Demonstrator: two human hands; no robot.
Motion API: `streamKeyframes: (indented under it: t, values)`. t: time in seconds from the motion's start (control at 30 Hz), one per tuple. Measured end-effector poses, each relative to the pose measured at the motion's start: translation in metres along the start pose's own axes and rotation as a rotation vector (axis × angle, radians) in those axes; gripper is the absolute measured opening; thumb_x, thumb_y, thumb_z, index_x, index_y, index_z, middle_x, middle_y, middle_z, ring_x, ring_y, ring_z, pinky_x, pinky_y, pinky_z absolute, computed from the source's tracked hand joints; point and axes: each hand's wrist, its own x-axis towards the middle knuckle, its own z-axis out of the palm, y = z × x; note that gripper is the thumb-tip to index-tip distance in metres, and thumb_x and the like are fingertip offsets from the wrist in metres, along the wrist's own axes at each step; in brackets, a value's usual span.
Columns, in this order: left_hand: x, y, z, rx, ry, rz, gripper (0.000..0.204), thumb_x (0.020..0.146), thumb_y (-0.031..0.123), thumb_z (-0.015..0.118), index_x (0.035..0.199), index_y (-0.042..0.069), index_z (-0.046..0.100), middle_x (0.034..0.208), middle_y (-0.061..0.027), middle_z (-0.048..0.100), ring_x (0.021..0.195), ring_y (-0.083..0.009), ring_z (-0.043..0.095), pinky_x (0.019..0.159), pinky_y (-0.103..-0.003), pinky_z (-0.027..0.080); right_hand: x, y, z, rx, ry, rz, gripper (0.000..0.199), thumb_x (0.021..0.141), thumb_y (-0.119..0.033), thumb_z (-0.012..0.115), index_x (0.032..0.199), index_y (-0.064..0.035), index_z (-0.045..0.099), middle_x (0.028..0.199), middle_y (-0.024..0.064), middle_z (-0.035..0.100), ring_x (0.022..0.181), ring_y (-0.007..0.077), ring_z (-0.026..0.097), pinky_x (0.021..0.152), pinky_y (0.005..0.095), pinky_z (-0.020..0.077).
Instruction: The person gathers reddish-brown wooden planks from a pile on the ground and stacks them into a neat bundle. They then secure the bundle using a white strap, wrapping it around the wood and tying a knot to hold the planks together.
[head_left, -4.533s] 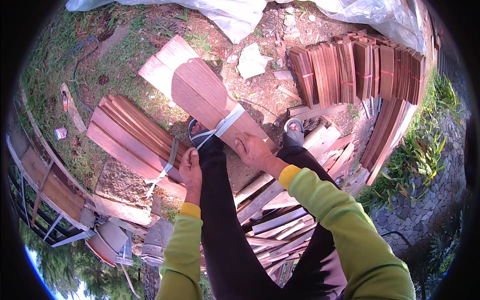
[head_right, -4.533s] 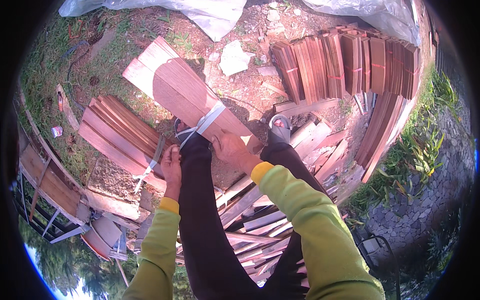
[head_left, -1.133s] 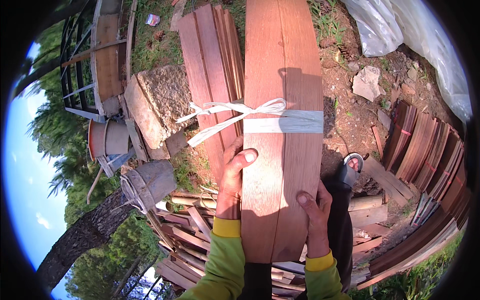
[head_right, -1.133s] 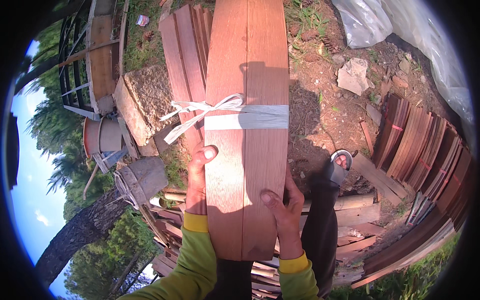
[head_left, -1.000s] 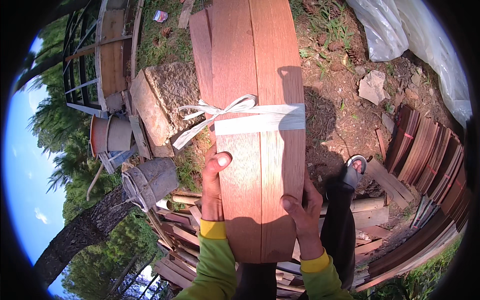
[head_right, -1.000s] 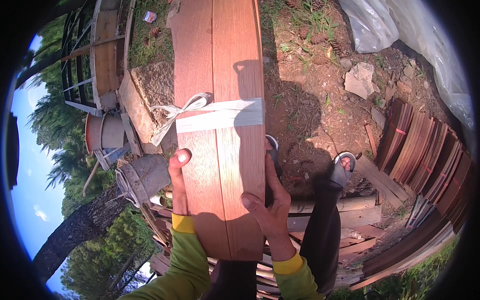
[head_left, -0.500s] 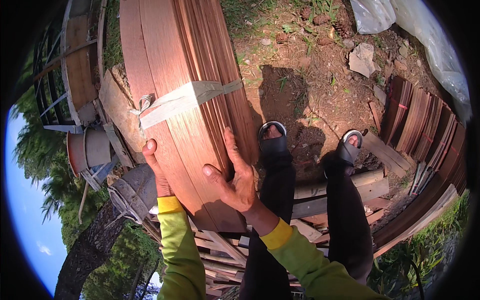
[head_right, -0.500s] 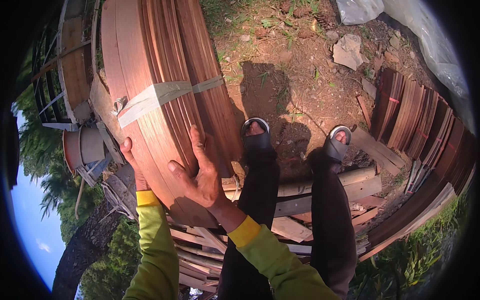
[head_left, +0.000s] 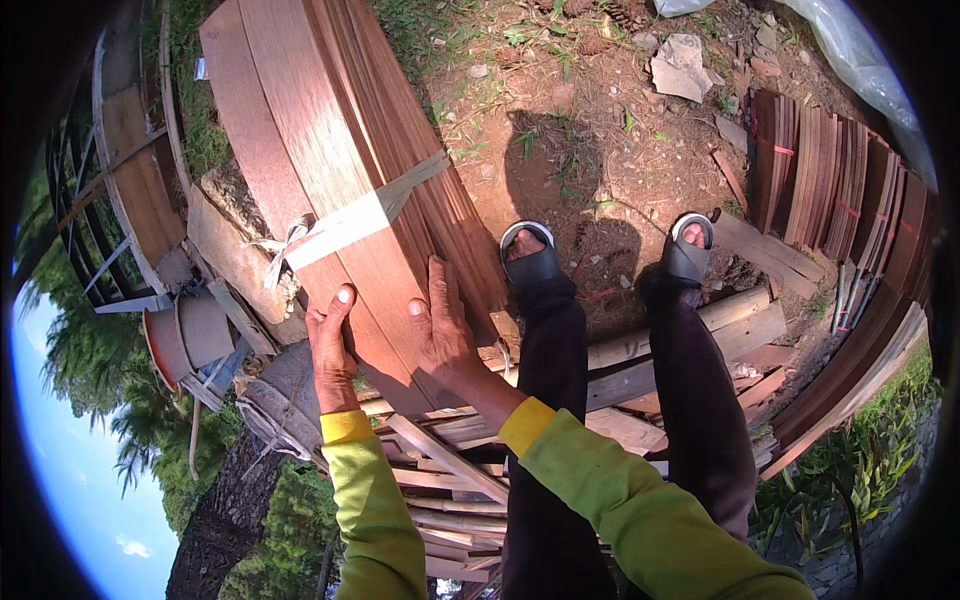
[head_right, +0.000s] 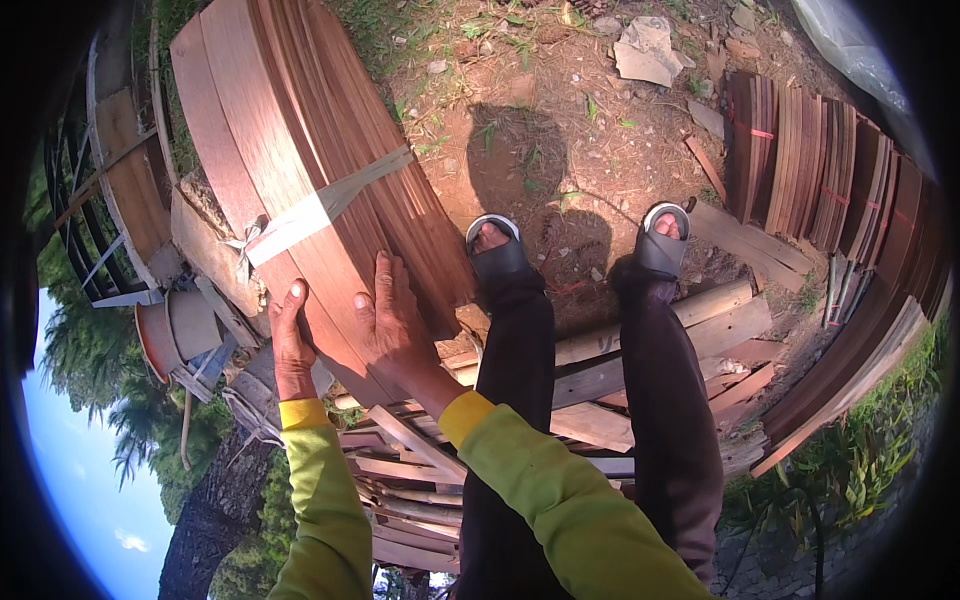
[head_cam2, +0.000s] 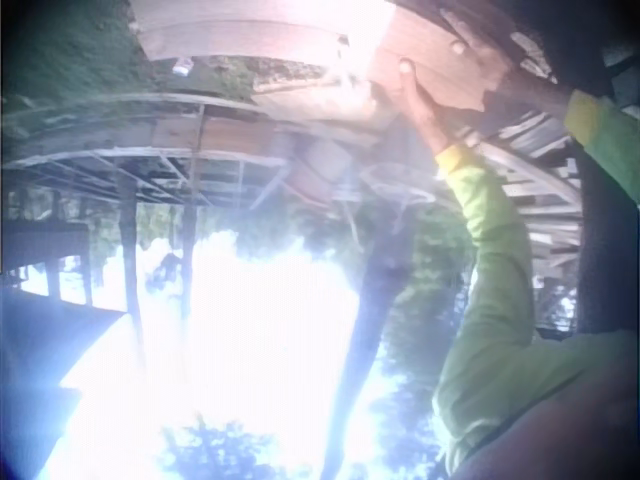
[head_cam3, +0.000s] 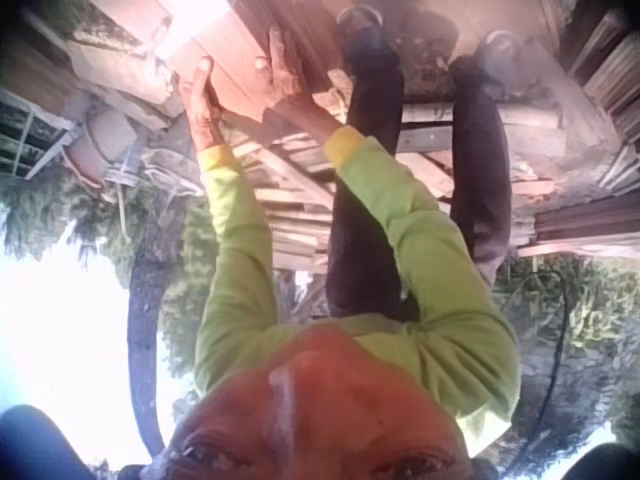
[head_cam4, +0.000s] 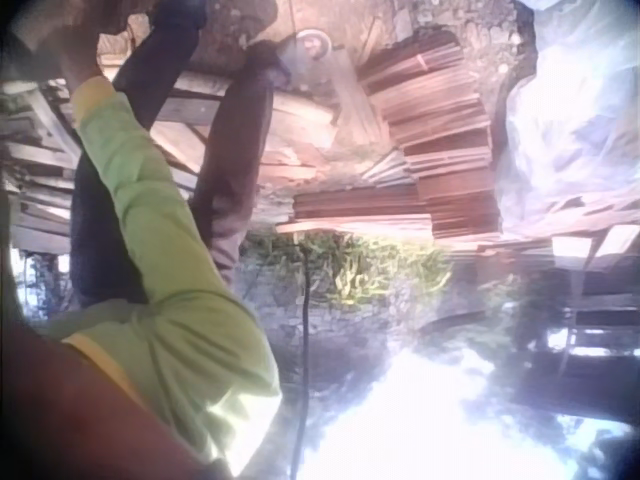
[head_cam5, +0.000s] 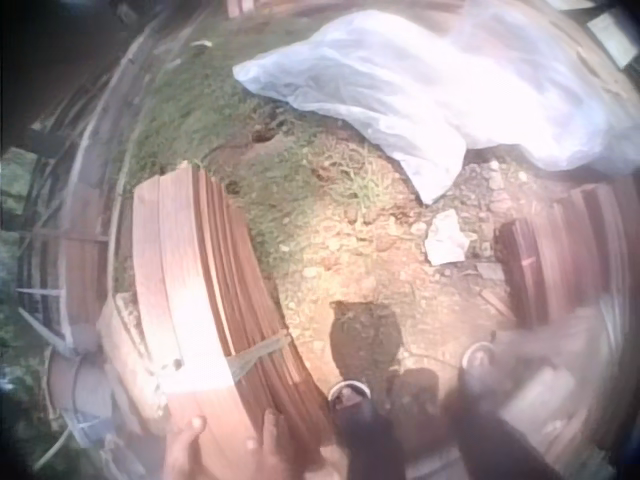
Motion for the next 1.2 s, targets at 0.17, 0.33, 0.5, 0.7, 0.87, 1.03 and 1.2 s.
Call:
streamKeyframes:
  t: [0.17, 0.33, 0.5, 0.7, 0.87, 1.03, 1.2]
  values:
    - [-0.002, -0.005, -0.006, -0.010, 0.041, 0.005, 0.076, 0.078, 0.045, 0.071, 0.135, 0.004, 0.041, 0.124, -0.0128, 0.055, 0.111, -0.0260, 0.056, 0.094, -0.038, 0.047, 0.004, 0.004, 0.006, 0.000, 0.066, -0.191, 0.064, 0.097, -0.031, 0.042, 0.140, 0.0122, 0.020, 0.138, 0.0393, 0.026, 0.128, 0.0531, 0.031, 0.106, 0.0501, 0.0289]
    - [0.002, -0.019, -0.021, -0.009, -0.007, -0.034, 0.085, 0.078, 0.054, 0.069, 0.136, -0.001, 0.040, 0.130, -0.0131, 0.051, 0.116, -0.0239, 0.051, 0.100, -0.038, 0.039, 0.037, -0.013, -0.026, -0.029, -0.079, -0.148, 0.066, 0.098, -0.041, 0.039, 0.143, 0.0036, 0.023, 0.140, 0.0347, 0.032, 0.131, 0.0473, 0.033, 0.108, 0.0467, 0.0292]
    - [0.009, -0.031, -0.026, -0.200, -0.026, -0.008, 0.066, 0.079, 0.043, 0.074, 0.125, -0.001, 0.053, 0.117, -0.0098, 0.061, 0.105, -0.0192, 0.058, 0.094, -0.034, 0.044, 0.091, -0.043, -0.005, 0.056, -0.053, -0.213, 0.077, 0.093, -0.048, 0.047, 0.148, -0.0052, 0.015, 0.143, 0.0346, 0.028, 0.132, 0.0489, 0.030, 0.109, 0.0480, 0.0280]
    - [0.007, -0.044, -0.029, -0.403, 0.021, -0.076, 0.059, 0.083, 0.043, 0.070, 0.121, 0.000, 0.056, 0.116, -0.0112, 0.061, 0.098, -0.0212, 0.062, 0.086, -0.036, 0.051, 0.090, -0.057, 0.025, -0.226, -0.008, -0.376, 0.075, 0.088, -0.030, 0.059, 0.149, -0.0178, 0.019, 0.147, 0.0314, 0.017, 0.129, 0.0599, 0.023, 0.106, 0.0625, 0.0215]
    - [0.000, -0.044, -0.008, -0.451, 0.068, -0.080, 0.062, 0.084, 0.047, 0.067, 0.122, -0.001, 0.055, 0.115, -0.0129, 0.062, 0.098, -0.0225, 0.062, 0.084, -0.037, 0.052, 0.102, -0.067, 0.013, -0.189, 0.006, -0.442, 0.072, 0.088, -0.025, 0.059, 0.146, -0.0068, 0.022, 0.141, 0.0298, 0.030, 0.126, 0.0531, 0.031, 0.107, 0.0569, 0.0253]
    - [0.000, -0.015, -0.004, -0.368, 0.093, -0.076, 0.060, 0.087, 0.048, 0.063, 0.123, 0.000, 0.054, 0.115, -0.0128, 0.063, 0.098, -0.0228, 0.063, 0.085, -0.038, 0.053, 0.094, -0.060, 0.022, 0.004, 0.028, -0.235, 0.071, 0.088, -0.025, 0.058, 0.143, 0.0014, 0.023, 0.133, 0.0301, 0.039, 0.121, 0.0481, 0.039, 0.100, 0.0554, 0.0315]
    - [0.009, -0.013, -0.015, -0.211, 0.179, -0.074, 0.067, 0.083, 0.051, 0.067, 0.124, 0.000, 0.055, 0.118, -0.0115, 0.062, 0.101, -0.0227, 0.062, 0.088, -0.037, 0.050, 0.080, -0.039, 0.038, -0.155, 0.166, -0.244, 0.064, 0.091, -0.031, 0.053, 0.146, -0.0105, 0.027, 0.134, 0.0318, 0.039, 0.123, 0.0493, 0.038, 0.097, 0.0587, 0.0316]
